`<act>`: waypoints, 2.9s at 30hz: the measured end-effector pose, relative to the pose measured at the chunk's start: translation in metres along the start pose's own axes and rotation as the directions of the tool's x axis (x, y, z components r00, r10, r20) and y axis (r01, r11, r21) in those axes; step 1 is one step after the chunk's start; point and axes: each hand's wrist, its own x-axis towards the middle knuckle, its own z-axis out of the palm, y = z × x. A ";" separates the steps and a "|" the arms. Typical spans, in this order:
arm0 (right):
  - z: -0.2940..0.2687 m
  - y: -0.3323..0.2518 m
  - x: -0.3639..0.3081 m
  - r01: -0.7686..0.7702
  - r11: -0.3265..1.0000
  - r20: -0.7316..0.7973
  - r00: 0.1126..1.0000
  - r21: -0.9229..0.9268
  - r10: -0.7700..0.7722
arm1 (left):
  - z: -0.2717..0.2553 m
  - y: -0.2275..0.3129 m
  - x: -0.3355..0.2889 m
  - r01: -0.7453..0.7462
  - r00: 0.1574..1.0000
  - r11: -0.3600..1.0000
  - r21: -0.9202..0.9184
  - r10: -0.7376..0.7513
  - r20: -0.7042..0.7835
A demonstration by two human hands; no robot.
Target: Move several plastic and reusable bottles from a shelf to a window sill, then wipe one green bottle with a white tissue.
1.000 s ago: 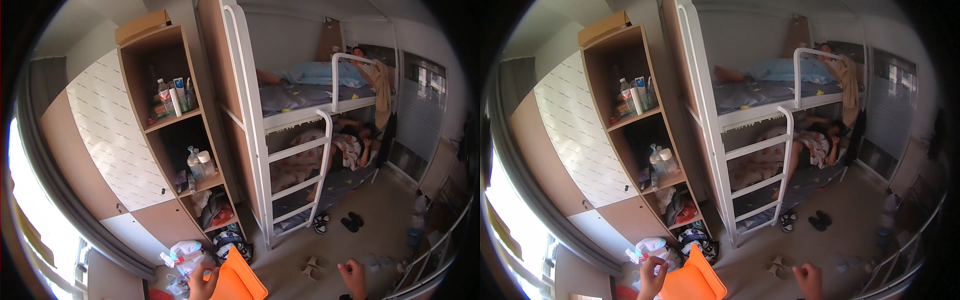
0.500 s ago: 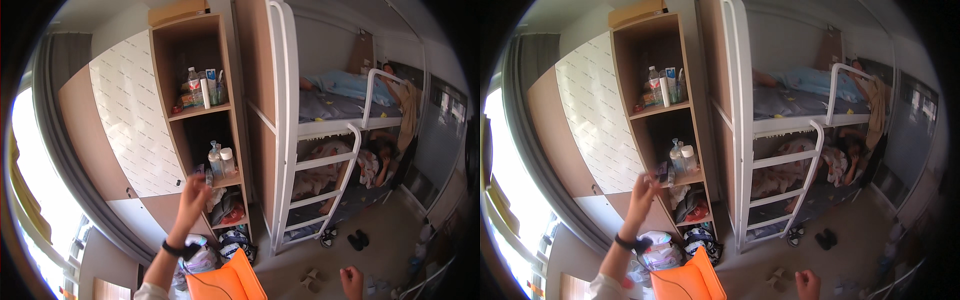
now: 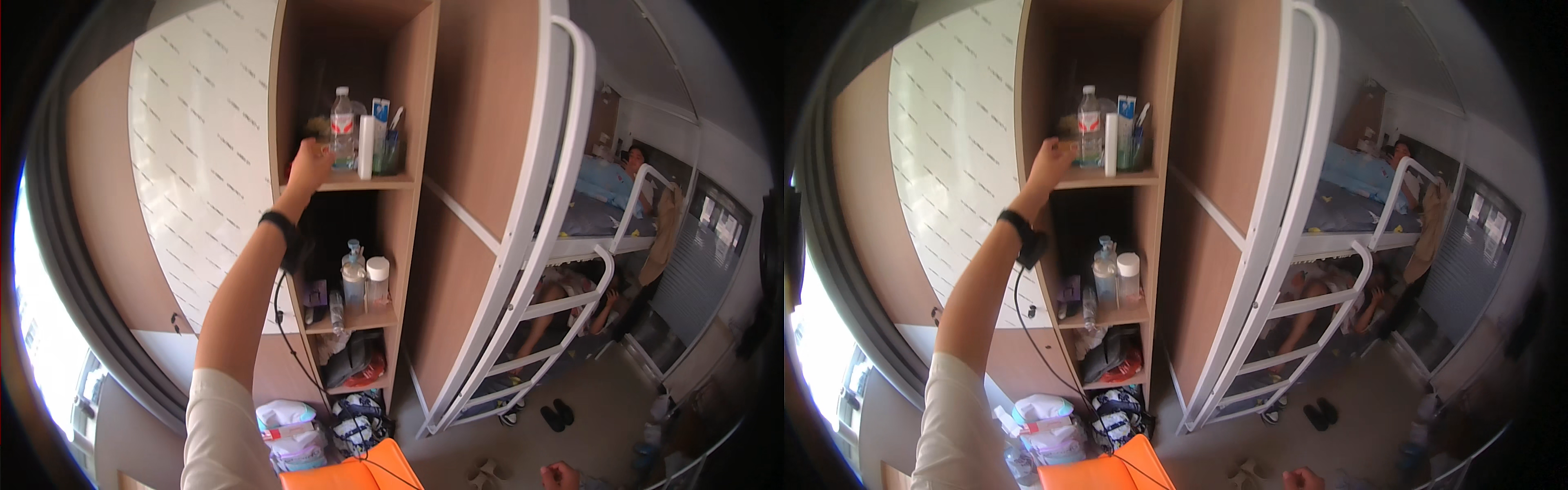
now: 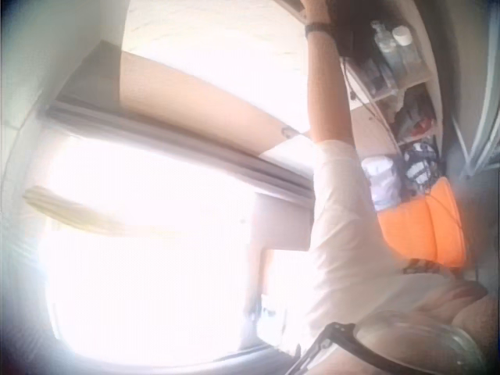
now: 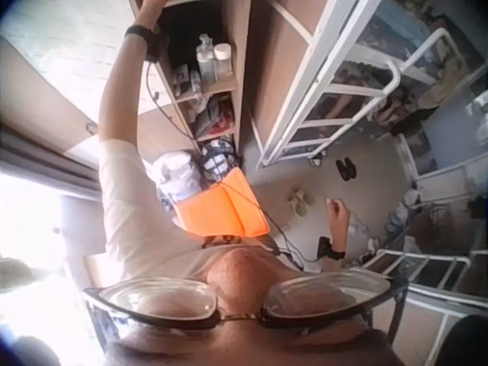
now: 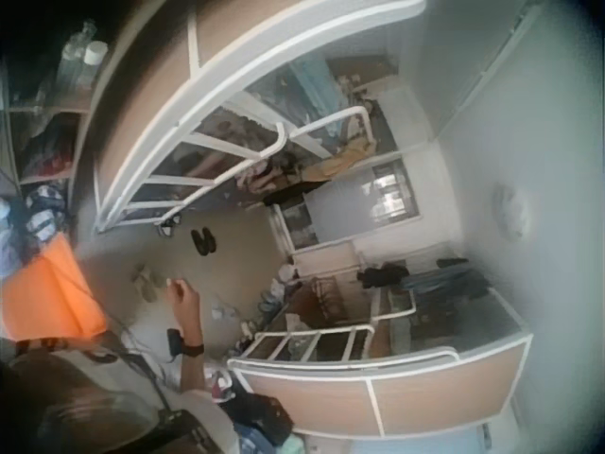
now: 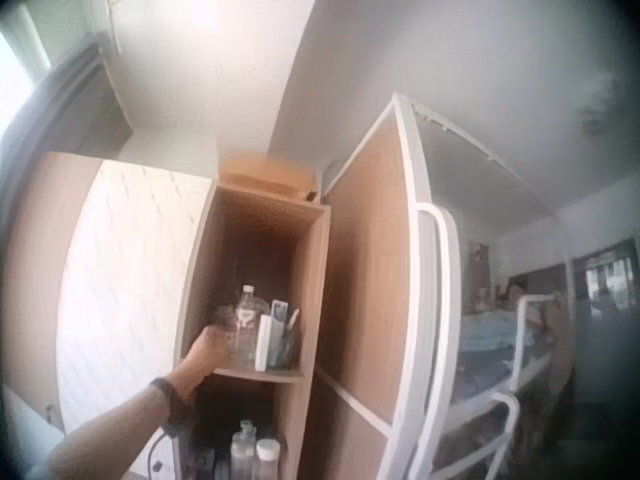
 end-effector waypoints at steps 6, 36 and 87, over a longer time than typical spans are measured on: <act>0.005 0.026 0.012 -0.018 0.996 -0.046 0.999 -0.090 0.014 | 0.042 -0.048 0.054 0.036 0.999 0.999 0.023 -0.035 -0.025; 0.003 0.068 0.052 -0.118 0.993 0.015 0.993 0.009 0.118 | 0.051 0.016 0.023 -0.040 0.958 0.977 0.208 0.097 -0.269; 0.227 -0.073 -0.093 0.471 0.731 0.805 0.071 0.493 -0.589 | -0.470 0.414 -0.903 0.305 0.232 0.940 0.153 0.083 -0.969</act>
